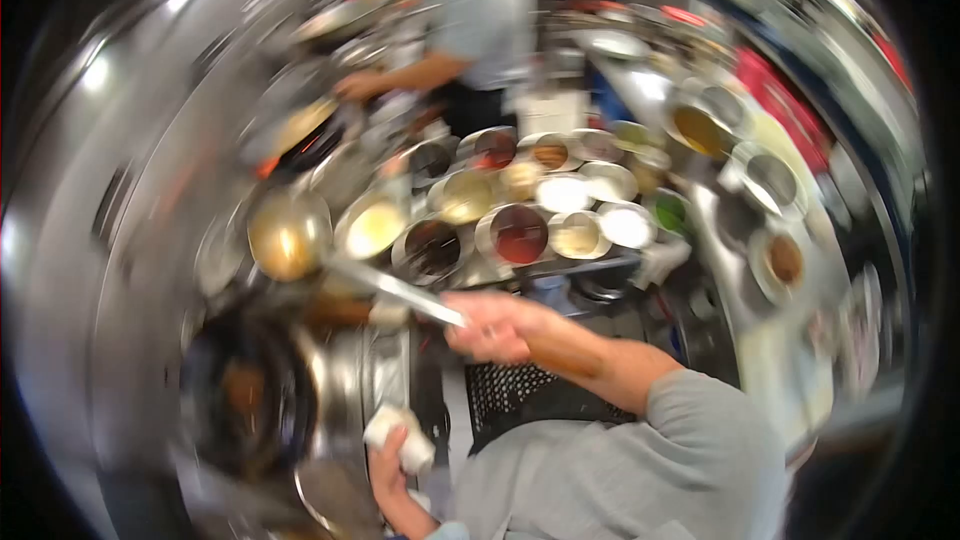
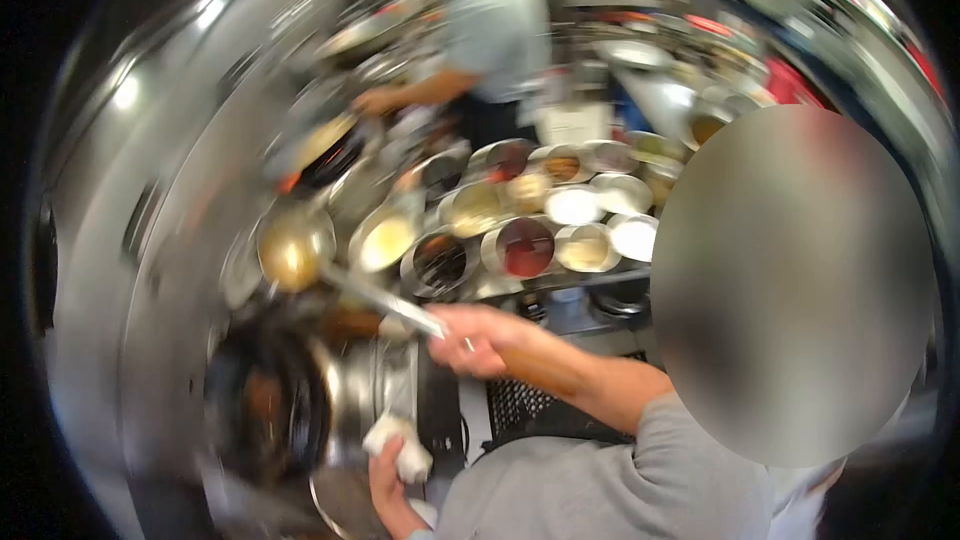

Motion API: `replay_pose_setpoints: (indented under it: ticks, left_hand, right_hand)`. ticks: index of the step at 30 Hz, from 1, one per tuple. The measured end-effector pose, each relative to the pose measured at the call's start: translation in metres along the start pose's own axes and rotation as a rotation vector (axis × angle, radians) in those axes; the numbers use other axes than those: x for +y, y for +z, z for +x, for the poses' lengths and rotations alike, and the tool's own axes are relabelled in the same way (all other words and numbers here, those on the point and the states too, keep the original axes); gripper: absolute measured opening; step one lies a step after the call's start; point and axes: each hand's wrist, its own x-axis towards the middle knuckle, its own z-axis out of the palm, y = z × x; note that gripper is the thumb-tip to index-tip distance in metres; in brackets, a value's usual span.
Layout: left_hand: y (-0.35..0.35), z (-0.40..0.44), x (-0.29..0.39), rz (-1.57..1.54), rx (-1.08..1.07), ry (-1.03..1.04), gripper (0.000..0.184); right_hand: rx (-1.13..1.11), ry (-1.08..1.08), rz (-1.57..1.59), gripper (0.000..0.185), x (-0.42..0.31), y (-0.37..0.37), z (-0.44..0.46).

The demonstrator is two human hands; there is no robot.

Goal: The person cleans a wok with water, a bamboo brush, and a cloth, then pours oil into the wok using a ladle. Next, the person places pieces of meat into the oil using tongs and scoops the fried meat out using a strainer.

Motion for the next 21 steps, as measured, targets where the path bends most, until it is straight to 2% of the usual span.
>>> replay_pose_setpoints:
  ticks: [1,2,3,4,5,6,7,8,9,10,11,13,14,16,18,19,21]
  left_hand:
    - [0.002,-0.051,-0.013,-0.039,0.155,0.006,0.055]
    - [0.025,-0.078,-0.010,0.049,0.210,0.011,0.039]
    - [-0.036,-0.018,-0.026,-0.037,0.136,0.029,0.034]
    - [-0.048,-0.020,-0.015,0.123,0.190,-0.080,0.041]
    - [-0.059,-0.039,0.024,0.152,0.273,-0.027,0.043]
    - [-0.073,-0.059,0.014,0.114,0.350,-0.009,0.044]
    - [-0.082,-0.072,0.001,0.091,0.426,0.053,0.045]
    - [-0.090,-0.085,-0.011,-0.039,0.535,0.069,0.049]
    - [-0.086,-0.097,-0.012,-0.212,0.634,0.097,0.040]
    - [-0.085,-0.106,-0.024,-0.238,0.744,0.090,0.041]
    - [-0.082,-0.117,-0.032,-0.256,0.848,0.070,0.042]
    - [-0.071,-0.130,-0.036,-0.336,0.942,-0.003,0.042]
    - [-0.061,-0.133,-0.061,-0.388,1.027,0.038,0.036]
    - [-0.032,-0.135,-0.056,-0.419,1.133,0.023,0.033]
    - [-0.012,-0.127,-0.048,-0.412,1.244,0.055,0.027]
    - [-0.004,-0.121,-0.053,-0.362,1.310,0.013,0.030]
    - [0.012,-0.115,-0.067,-0.202,1.413,-0.177,0.031]
  right_hand:
    - [-0.060,0.139,0.050,0.039,0.018,0.004,0.009]
    - [0.187,0.088,-0.111,0.038,0.004,0.071,0.016]
    - [0.484,0.089,-0.443,0.036,0.033,0.080,0.144]
    - [0.343,0.260,-0.105,0.037,0.039,0.066,0.188]
    - [0.249,0.323,-0.011,0.037,0.058,0.057,0.212]
    - [0.158,0.393,0.075,0.038,0.075,0.047,0.238]
    - [0.037,0.336,-0.135,0.039,0.092,0.041,0.244]
    - [0.016,0.399,-0.169,0.039,0.102,0.033,0.268]
    - [-0.003,0.452,-0.217,0.039,0.107,0.024,0.295]
    - [-0.033,0.448,-0.394,0.030,0.115,0.011,0.331]
    - [-0.104,0.531,-0.579,0.016,0.123,-0.001,0.374]
    - [-0.121,0.527,-0.958,0.021,0.150,0.005,0.465]
    - [-0.177,0.558,-1.165,0.025,0.165,-0.012,0.516]
    - [-0.401,0.569,-1.727,0.023,0.206,-0.031,0.602]
    - [-0.502,0.659,-2.140,0.015,0.238,-0.012,0.635]
    - [-0.550,0.702,-2.350,0.013,0.253,-0.008,0.646]
    - [-0.852,0.727,-2.566,0.011,0.272,-0.013,0.676]
